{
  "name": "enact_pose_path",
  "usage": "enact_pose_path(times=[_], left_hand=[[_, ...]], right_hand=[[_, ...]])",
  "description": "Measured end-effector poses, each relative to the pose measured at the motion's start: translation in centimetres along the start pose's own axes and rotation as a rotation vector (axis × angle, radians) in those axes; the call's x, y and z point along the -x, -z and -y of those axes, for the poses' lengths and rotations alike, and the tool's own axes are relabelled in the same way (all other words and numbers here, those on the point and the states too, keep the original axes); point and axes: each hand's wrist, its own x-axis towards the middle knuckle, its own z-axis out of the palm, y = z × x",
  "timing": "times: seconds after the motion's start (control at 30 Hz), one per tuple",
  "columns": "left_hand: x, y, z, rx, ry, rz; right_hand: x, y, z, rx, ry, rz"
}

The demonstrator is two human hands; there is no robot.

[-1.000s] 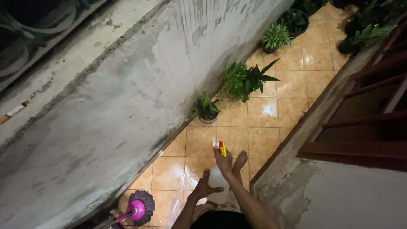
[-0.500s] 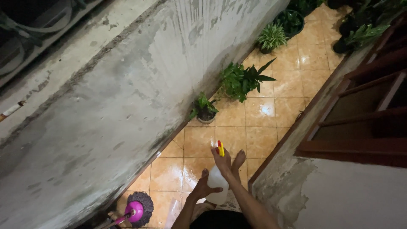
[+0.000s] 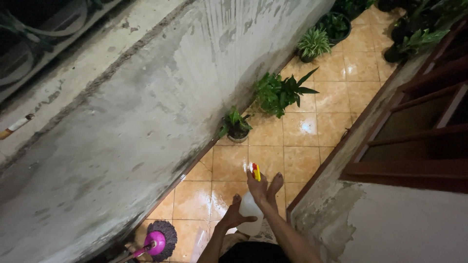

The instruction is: A person uses a spray bottle to mist water onto several potted plants lined up in a narrow tiled hallway.

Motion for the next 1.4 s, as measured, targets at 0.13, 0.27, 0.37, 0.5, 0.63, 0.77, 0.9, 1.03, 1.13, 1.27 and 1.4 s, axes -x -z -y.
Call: enact_pose_path(times=[0.13, 0.27, 0.37, 0.5, 0.63, 0.77, 0.9, 1.03, 1.13, 1.27, 1.4], left_hand=[[0.0, 0.0, 0.1, 0.03, -0.003, -0.001], [0.3, 0.2, 0.0, 0.012, 0.04, 0.02], [0.5, 0.3, 0.2, 0.005, 0.04, 0.008], [1.1, 0.4, 0.2, 0.061, 0.045, -0.006], [0.5, 0.0, 3.0, 0.019, 0.057, -0.009], [2.6, 0.4, 1.8, 0.107, 0.054, 0.0], [3.3, -0.4, 2.8, 0.23, 0.109, -0.028], [2.8, -1.2, 4.9, 0.244, 0.092, -0.103], [3.3, -1.0, 5.0, 0.219, 0.092, -0.093], [3.5, -0.9, 4.8, 0.205, 0.082, -0.092], [3.5, -0.9, 4.6, 0.208, 0.096, -0.069]], right_hand=[[-0.2, -0.4, -0.7, -0.027, 0.064, -0.019], [-0.6, -0.3, -0.7, 0.038, 0.09, 0.075], [-1.0, -1.0, -1.2, 0.095, 0.086, 0.052], [-1.4, -2.2, -2.4, 0.161, 0.085, -0.019], [0.2, -2.1, -1.1, 0.105, 0.041, 0.154], [0.8, -3.3, -1.7, 0.247, 0.141, 0.152], [1.6, -4.8, -2.7, 0.278, 0.166, 0.149], [3.0, -4.9, -1.7, 0.231, 0.16, 0.222], [2.9, -4.5, -2.2, 0.224, 0.236, 0.23], [1.3, -5.3, -4.5, 0.265, 0.235, 0.116], [1.7, -4.8, -3.8, 0.228, 0.214, 0.154]])
